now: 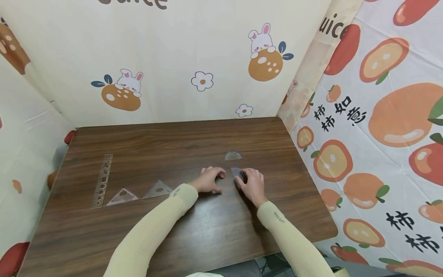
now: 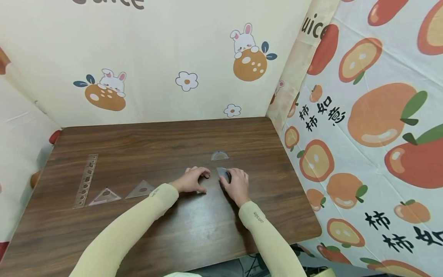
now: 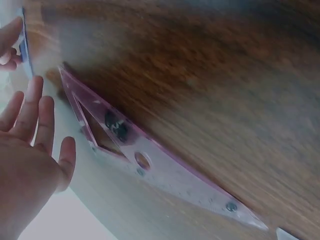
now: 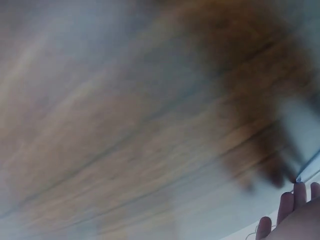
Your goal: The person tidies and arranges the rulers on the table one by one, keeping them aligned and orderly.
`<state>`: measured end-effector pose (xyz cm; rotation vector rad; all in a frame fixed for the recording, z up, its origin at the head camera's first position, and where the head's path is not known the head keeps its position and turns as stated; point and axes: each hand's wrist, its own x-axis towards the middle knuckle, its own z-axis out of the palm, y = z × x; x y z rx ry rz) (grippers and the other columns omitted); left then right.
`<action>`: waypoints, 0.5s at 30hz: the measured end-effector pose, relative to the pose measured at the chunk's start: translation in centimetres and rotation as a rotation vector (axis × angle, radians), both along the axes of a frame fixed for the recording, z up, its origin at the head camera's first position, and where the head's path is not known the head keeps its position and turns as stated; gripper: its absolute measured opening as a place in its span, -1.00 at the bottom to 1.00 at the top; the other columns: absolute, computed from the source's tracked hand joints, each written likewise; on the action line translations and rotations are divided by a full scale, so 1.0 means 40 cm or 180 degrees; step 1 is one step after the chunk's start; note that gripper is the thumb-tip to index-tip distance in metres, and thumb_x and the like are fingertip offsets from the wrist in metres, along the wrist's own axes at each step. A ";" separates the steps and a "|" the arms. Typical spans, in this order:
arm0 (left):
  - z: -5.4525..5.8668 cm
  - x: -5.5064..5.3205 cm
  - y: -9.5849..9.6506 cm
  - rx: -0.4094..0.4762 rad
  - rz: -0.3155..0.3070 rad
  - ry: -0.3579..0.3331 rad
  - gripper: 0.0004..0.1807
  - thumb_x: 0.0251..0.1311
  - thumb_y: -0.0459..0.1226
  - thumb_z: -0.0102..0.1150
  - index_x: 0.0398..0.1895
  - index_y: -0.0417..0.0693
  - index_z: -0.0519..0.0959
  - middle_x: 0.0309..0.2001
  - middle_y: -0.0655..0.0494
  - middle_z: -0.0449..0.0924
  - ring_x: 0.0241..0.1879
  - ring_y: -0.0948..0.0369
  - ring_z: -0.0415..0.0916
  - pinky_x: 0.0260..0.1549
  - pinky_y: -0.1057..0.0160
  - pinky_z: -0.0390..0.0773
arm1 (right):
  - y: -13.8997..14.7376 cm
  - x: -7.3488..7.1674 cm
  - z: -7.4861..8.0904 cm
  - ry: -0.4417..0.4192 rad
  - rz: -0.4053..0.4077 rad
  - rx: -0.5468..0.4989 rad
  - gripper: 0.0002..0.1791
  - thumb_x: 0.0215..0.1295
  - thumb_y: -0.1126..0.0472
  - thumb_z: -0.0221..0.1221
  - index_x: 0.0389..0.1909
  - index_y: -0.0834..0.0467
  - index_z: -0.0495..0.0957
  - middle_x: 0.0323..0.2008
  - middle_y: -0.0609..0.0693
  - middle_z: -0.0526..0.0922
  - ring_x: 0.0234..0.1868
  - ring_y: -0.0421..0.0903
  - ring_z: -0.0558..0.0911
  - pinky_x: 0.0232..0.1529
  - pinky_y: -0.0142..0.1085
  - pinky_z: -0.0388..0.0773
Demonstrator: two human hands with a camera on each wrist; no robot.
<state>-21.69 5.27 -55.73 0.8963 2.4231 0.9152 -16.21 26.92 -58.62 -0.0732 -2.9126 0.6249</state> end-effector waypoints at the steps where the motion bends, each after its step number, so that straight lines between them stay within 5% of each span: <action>1: 0.002 -0.001 0.000 0.0010 0.0030 0.0005 -0.24 -0.14 -0.18 0.53 0.21 -0.10 0.43 0.03 0.11 0.61 0.05 0.10 0.37 0.14 -0.05 0.11 | 0.000 0.000 0.001 -0.0002 0.0041 -0.0006 -0.50 0.26 -0.17 0.17 0.05 0.08 0.57 0.06 0.02 0.59 0.18 0.03 0.45 0.31 0.04 0.16; 15: 0.006 -0.011 0.028 -0.0188 0.0349 0.0365 -0.36 -0.09 -0.19 0.49 0.15 -0.05 0.52 0.01 0.11 0.58 0.04 0.10 0.39 0.11 0.00 0.17 | 0.023 0.023 0.003 0.0082 0.0178 -0.0081 -0.45 0.12 -0.13 0.31 0.05 0.12 0.58 0.04 0.04 0.59 0.17 0.04 0.45 0.29 0.04 0.18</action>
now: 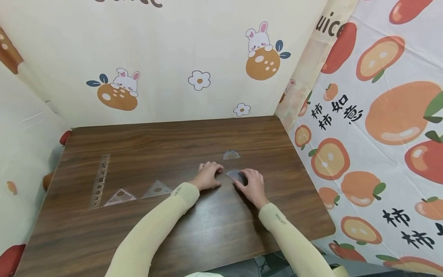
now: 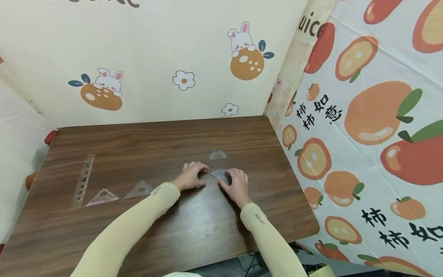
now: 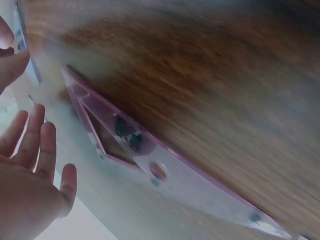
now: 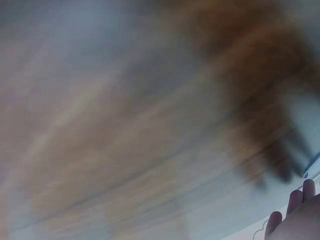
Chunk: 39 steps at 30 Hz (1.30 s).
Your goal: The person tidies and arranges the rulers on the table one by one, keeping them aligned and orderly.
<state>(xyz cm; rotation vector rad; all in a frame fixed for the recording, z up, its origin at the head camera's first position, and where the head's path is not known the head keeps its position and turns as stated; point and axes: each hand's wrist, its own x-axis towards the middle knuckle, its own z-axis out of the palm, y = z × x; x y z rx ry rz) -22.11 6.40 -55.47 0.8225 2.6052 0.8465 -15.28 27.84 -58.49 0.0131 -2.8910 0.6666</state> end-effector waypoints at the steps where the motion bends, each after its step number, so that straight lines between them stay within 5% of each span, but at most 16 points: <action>1: -0.002 -0.003 0.005 -0.0036 0.0018 0.0025 -0.37 -0.08 -0.19 0.48 0.15 -0.05 0.52 0.02 0.11 0.57 0.04 0.10 0.39 0.11 0.00 0.17 | 0.003 0.002 -0.001 -0.0010 -0.0011 0.0006 -0.44 0.11 -0.13 0.32 0.05 0.12 0.57 0.04 0.04 0.58 0.17 0.04 0.45 0.29 0.04 0.17; 8: -0.023 -0.015 0.061 -0.0274 -0.0033 0.0276 -0.34 -0.07 -0.10 0.46 0.18 -0.03 0.53 0.04 0.10 0.56 0.05 0.09 0.40 0.10 0.01 0.24 | 0.023 0.031 -0.008 -0.0106 -0.0149 0.0162 -0.34 0.04 -0.23 0.33 0.07 0.11 0.56 0.07 0.03 0.55 0.17 0.05 0.44 0.29 0.06 0.17; 18: -0.034 -0.019 0.111 -0.0430 -0.0120 0.0327 -0.33 -0.09 0.03 0.46 0.15 0.05 0.57 0.03 0.12 0.51 0.05 0.12 0.37 0.05 0.06 0.24 | 0.037 0.054 -0.027 0.0048 -0.0368 0.0290 -0.38 -0.03 -0.24 0.37 -0.04 0.09 0.63 0.02 0.01 0.56 0.13 0.03 0.45 0.22 0.05 0.22; 29: -0.034 -0.022 0.113 -0.0291 0.0039 0.0200 -0.46 -0.13 0.00 0.49 0.01 0.11 0.66 -0.07 0.16 0.57 -0.05 0.15 0.41 0.02 0.06 0.22 | 0.028 0.033 -0.015 0.0086 -0.0197 0.0137 -0.50 -0.03 -0.10 0.43 -0.11 0.12 0.67 0.01 0.02 0.58 0.11 0.04 0.46 0.21 0.07 0.23; 39: -0.034 -0.020 0.088 -0.0228 0.0209 0.0323 -0.45 -0.27 0.12 0.52 -0.16 0.09 0.70 -0.20 0.22 0.63 -0.14 0.19 0.43 -0.01 0.09 0.23 | 0.035 0.013 -0.006 0.0060 0.0089 0.0047 -0.51 0.00 -0.04 0.42 -0.07 0.12 0.64 0.03 0.01 0.56 0.14 0.02 0.43 0.25 0.07 0.19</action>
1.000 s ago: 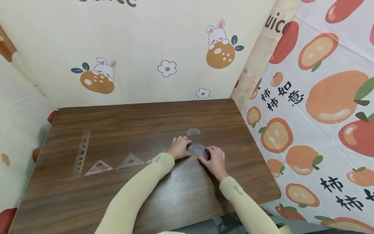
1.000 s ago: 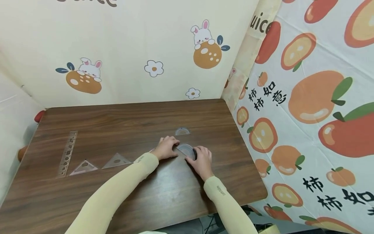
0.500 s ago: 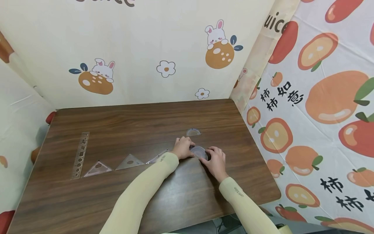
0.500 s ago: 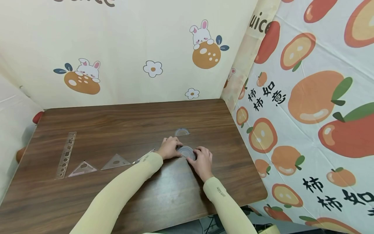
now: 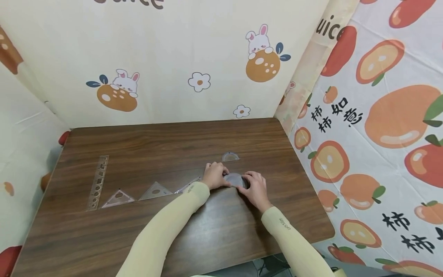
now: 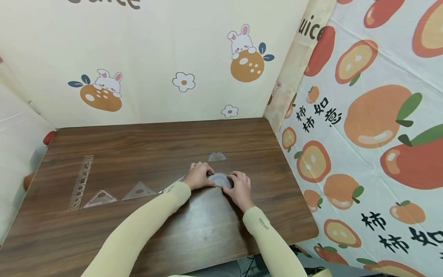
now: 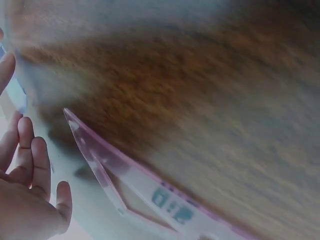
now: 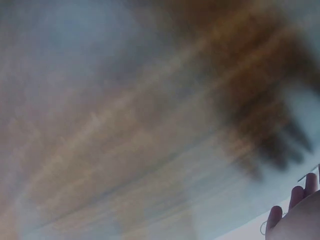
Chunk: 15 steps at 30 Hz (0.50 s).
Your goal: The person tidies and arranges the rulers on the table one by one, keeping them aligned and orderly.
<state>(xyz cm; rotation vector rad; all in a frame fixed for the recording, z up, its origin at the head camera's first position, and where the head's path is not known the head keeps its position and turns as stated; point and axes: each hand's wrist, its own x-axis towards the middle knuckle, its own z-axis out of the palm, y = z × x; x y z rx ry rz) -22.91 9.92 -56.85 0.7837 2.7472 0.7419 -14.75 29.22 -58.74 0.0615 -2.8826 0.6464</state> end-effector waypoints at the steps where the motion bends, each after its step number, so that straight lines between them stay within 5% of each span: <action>1: 0.002 -0.001 -0.004 0.0005 0.0012 0.0020 -0.45 -0.27 0.12 0.52 -0.16 0.09 0.70 -0.21 0.23 0.63 -0.15 0.19 0.43 -0.01 0.09 0.23 | -0.001 -0.004 0.002 0.0033 0.0039 0.0001 -0.51 0.00 -0.03 0.42 -0.06 0.12 0.64 0.03 0.01 0.56 0.14 0.02 0.43 0.24 0.07 0.19; 15: 0.040 -0.017 -0.049 -0.0134 0.0251 0.0302 -0.46 -0.35 0.23 0.50 -0.30 0.16 0.70 -0.28 0.28 0.62 -0.15 0.20 0.42 0.07 -0.02 0.16 | -0.010 -0.069 0.030 0.0119 0.0540 -0.0093 -0.52 0.03 0.03 0.40 -0.03 0.15 0.63 0.04 0.02 0.57 0.15 0.03 0.42 0.21 0.05 0.23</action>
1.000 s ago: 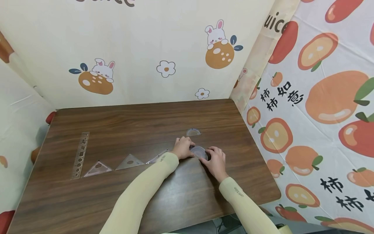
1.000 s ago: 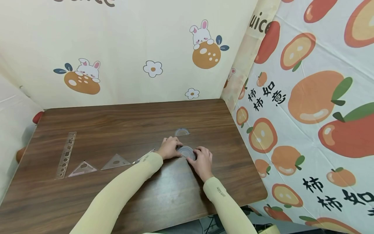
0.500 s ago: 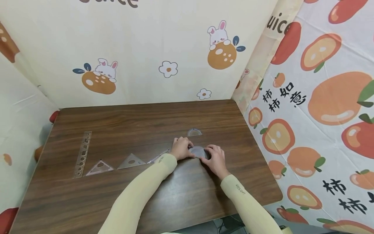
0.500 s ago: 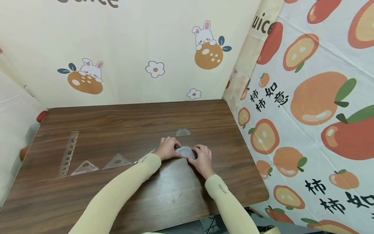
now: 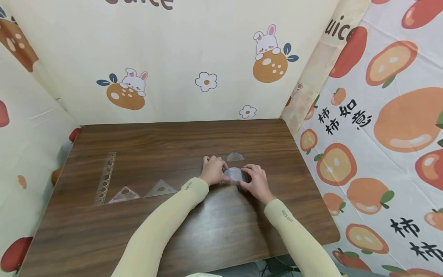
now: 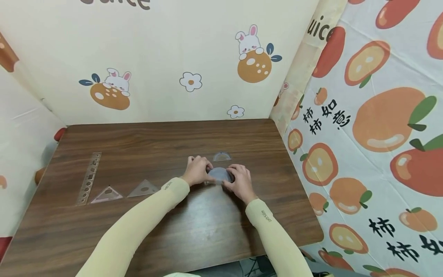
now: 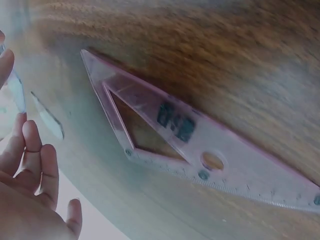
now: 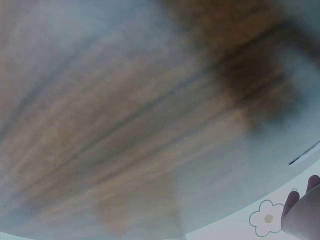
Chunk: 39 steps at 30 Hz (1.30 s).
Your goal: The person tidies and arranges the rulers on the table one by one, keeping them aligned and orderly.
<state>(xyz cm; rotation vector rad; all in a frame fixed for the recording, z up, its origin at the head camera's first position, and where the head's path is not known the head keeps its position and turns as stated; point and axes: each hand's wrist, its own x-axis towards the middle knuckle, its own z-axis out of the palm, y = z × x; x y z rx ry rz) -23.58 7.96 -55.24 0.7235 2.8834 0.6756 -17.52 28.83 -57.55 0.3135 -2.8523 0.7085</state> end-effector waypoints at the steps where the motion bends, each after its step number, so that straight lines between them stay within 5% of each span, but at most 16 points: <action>1: 0.003 0.000 -0.001 -0.0021 0.0014 -0.0022 -0.46 -0.35 0.23 0.50 -0.30 0.15 0.70 -0.27 0.27 0.63 -0.15 0.19 0.43 0.09 -0.04 0.15 | 0.000 -0.003 0.000 -0.0030 0.0022 0.0018 -0.53 0.03 0.03 0.40 -0.02 0.14 0.63 0.05 0.01 0.57 0.16 0.02 0.42 0.22 0.05 0.23; 8: 0.004 0.001 -0.008 -0.0237 0.0079 -0.0230 -0.45 -0.37 0.25 0.49 -0.30 0.18 0.72 -0.20 0.27 0.69 -0.11 0.16 0.44 0.10 -0.08 0.12 | -0.009 -0.008 0.000 -0.0122 0.0186 0.0088 -0.54 0.03 0.04 0.39 -0.04 0.15 0.64 0.06 0.01 0.55 0.16 0.02 0.41 0.21 0.04 0.23; 39: -0.017 0.014 -0.041 -0.0457 0.0134 -0.0375 -0.49 -0.43 0.22 0.54 -0.42 0.16 0.69 -0.22 0.22 0.68 -0.11 0.13 0.41 0.01 -0.06 0.12 | -0.055 -0.002 -0.027 -0.0159 0.0354 0.0277 -0.52 0.03 -0.02 0.40 -0.02 0.10 0.65 0.04 0.03 0.56 0.15 0.04 0.42 0.20 0.06 0.25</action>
